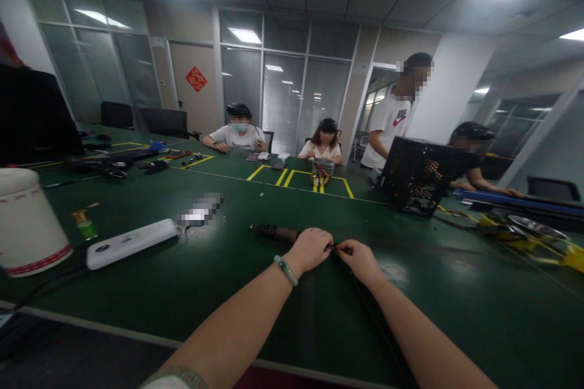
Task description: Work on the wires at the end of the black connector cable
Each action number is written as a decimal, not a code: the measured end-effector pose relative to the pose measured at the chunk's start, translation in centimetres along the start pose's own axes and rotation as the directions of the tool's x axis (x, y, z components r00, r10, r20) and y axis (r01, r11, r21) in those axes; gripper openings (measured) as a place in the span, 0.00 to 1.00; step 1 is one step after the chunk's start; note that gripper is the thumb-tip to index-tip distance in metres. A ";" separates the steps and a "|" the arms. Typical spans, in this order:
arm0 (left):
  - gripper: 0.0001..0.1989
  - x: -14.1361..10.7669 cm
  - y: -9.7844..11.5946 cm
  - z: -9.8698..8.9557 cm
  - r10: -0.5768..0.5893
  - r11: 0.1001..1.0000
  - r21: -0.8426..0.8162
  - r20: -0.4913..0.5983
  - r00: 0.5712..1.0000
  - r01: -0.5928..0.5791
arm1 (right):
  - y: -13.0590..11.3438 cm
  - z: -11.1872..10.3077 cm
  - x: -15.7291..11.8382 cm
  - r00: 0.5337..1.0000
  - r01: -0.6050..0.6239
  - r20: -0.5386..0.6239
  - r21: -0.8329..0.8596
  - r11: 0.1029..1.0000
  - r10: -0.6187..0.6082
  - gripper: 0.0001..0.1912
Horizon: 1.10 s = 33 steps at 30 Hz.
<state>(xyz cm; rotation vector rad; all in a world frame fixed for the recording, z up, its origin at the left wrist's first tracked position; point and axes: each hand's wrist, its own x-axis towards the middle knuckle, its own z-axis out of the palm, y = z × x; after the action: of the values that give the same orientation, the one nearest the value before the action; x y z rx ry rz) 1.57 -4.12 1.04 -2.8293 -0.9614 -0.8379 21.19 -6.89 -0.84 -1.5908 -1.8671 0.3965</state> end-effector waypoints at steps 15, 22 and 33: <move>0.08 0.2 -0.1 0.3 -0.023 1.000 -0.015 0.017 1.000 0.024 | -0.3 -0.2 0.0 0.998 -0.050 0.044 0.111 0.993 0.045 0.10; 0.06 0.2 -0.2 0.0 -0.011 1.000 -0.010 0.041 0.999 0.011 | -0.1 -0.1 0.3 0.997 -0.065 0.058 0.138 0.988 0.058 0.10; 0.05 0.1 -0.1 0.1 -0.013 0.999 -0.039 0.024 1.000 0.014 | -0.4 -0.1 0.1 0.993 -0.095 0.079 0.138 0.986 0.085 0.10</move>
<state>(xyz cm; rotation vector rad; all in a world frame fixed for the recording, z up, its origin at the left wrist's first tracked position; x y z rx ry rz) 1.58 -3.94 0.94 -2.8749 -0.9784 -0.8352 20.94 -6.95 -0.50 -1.5868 -1.7824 0.6210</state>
